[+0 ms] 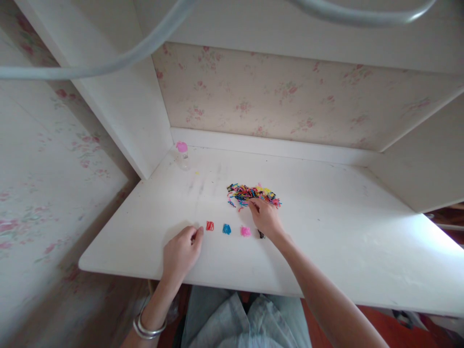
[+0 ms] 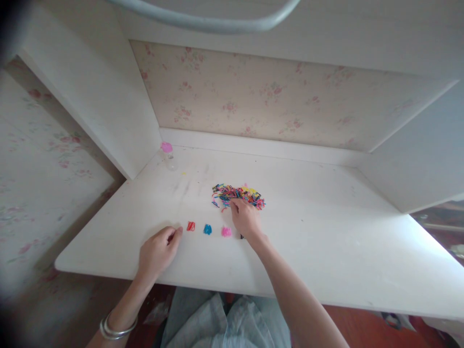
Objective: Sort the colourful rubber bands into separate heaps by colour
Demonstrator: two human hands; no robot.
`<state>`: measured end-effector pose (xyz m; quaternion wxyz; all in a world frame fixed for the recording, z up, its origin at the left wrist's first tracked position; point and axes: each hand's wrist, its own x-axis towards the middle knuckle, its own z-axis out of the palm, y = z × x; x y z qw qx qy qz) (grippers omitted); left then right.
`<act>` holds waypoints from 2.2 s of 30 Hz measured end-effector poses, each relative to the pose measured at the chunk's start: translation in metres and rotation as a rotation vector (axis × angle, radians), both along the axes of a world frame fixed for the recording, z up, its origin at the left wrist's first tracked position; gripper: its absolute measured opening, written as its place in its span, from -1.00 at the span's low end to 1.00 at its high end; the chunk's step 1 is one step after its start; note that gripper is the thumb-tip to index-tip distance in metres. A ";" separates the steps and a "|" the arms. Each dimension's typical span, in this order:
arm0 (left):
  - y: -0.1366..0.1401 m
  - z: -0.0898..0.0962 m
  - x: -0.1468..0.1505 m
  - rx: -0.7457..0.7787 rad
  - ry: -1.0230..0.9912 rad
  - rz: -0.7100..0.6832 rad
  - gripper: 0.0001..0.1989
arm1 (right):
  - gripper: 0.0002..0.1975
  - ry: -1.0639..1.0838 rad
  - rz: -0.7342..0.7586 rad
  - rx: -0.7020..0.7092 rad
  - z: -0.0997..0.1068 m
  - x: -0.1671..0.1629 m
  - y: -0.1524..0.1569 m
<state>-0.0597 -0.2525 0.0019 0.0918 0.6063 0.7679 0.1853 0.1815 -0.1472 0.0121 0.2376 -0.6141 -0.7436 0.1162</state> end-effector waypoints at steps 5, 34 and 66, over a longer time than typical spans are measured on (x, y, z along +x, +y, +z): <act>0.000 0.000 0.000 -0.017 -0.016 -0.009 -0.61 | -0.73 -0.035 0.020 0.070 -0.001 0.004 -0.033; 0.000 0.002 0.003 -0.052 0.072 -0.013 -0.60 | -0.65 -0.029 -0.021 0.151 -0.013 0.024 -0.108; 0.102 0.021 0.082 -0.082 0.236 -0.263 -0.68 | -0.58 0.407 -0.313 -0.096 -0.028 0.101 -0.098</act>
